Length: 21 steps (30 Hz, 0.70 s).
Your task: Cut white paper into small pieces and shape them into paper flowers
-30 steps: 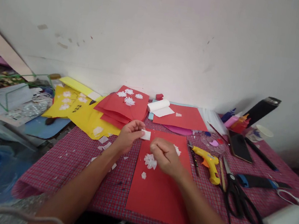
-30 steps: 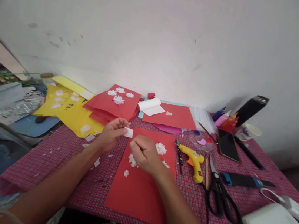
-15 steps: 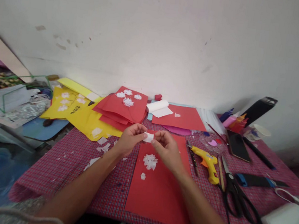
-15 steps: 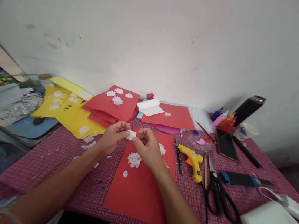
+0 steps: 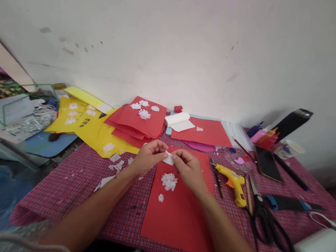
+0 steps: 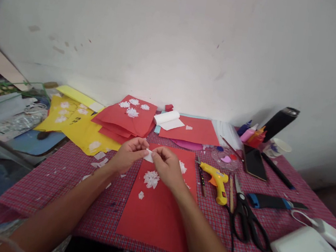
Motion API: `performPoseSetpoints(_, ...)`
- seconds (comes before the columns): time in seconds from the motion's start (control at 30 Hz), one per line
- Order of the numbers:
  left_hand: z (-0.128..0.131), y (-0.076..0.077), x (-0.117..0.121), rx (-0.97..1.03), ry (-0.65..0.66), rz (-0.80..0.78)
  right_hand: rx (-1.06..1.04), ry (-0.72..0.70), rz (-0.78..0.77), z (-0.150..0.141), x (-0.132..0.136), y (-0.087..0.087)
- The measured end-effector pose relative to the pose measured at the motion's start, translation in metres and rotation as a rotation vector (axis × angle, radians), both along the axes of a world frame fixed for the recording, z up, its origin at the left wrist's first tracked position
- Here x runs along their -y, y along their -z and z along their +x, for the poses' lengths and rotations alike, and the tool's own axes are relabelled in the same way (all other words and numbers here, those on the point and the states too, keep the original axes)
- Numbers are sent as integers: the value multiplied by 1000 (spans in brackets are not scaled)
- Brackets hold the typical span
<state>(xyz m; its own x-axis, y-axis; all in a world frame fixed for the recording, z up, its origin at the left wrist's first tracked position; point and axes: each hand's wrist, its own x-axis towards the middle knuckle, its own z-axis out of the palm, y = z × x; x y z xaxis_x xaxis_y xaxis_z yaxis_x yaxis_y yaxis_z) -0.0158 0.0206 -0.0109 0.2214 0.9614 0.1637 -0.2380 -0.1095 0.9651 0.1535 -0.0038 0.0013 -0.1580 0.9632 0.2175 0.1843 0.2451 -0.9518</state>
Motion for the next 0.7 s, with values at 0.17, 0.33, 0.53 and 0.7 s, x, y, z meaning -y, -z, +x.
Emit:
performPoseSetpoints(0.17,0,1,0,-22,5,11,6,41,15,0,-1,2)
performPoseSetpoints(0.33,0,1,0,-23,28,28,-30,44,-5,-1,-1,2)
performPoseSetpoints(0.53,0,-1,1,-102,4,56,-98,18,12,-2,-1,1)
performPoseSetpoints(0.7,-1,-2,2,-126,6,93,-99,8,28,-2,-2,4)
